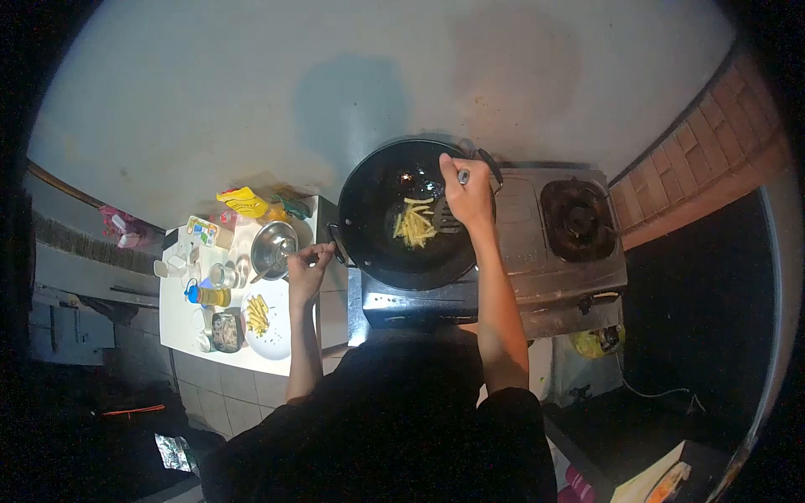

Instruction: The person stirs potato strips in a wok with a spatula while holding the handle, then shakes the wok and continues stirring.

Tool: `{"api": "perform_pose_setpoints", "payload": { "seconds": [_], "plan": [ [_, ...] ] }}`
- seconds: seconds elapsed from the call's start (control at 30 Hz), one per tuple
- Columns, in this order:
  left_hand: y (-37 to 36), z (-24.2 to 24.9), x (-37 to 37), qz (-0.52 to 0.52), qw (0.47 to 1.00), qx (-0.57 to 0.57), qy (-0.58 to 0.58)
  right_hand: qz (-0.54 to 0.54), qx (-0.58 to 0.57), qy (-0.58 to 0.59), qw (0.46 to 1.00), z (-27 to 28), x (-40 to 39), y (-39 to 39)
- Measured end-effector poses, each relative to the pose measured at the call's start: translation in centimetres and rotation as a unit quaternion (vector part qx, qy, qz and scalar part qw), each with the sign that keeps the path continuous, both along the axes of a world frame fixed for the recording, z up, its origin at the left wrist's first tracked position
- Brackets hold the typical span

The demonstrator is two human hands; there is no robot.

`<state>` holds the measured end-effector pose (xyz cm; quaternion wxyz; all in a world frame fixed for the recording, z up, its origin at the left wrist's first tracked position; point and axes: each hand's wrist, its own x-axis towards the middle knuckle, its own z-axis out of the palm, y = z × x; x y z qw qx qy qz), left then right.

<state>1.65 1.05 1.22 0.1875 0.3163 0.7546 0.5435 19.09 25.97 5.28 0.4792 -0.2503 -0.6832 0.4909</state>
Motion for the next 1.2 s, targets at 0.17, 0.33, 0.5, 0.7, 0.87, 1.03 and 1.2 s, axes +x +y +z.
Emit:
{"api": "perform_pose_setpoints", "payload": {
  "seconds": [0.17, 0.33, 0.5, 0.7, 0.87, 1.03, 1.2],
  "plan": [
    [0.0, 0.0, 0.1, 0.008, 1.000, 0.003, -0.014, 0.061, -0.053, 0.049, 0.996, -2.0, -1.9, -0.4],
    [-0.2, -0.5, -0.3, 0.001, 1.000, 0.008, -0.007, 0.108, -0.117, 0.109, 0.981, 1.6, -1.3, -2.5],
    [0.0, -1.0, -0.3, -0.004, 0.999, 0.031, -0.016, 0.074, -0.002, 0.031, 0.997, -1.1, -1.5, -1.7],
    [0.0, -0.8, -0.2, 0.008, 0.999, 0.020, -0.042, 0.002, 0.006, 0.030, 1.000, 0.8, 0.8, -1.2],
    [-0.2, -0.8, -0.2, 0.006, 1.000, 0.008, -0.012, -0.017, 0.054, -0.019, 0.998, 0.7, 0.4, -1.0],
    [-0.1, -0.1, 0.1, -0.005, 1.000, 0.005, 0.023, 0.043, -0.035, 0.018, 0.998, -1.6, -2.3, -1.3],
    [-0.4, -0.1, 0.0, -0.009, 1.000, -0.021, -0.018, 0.090, -0.121, 0.101, 0.983, 2.1, -1.5, -1.1]
  ]
}}
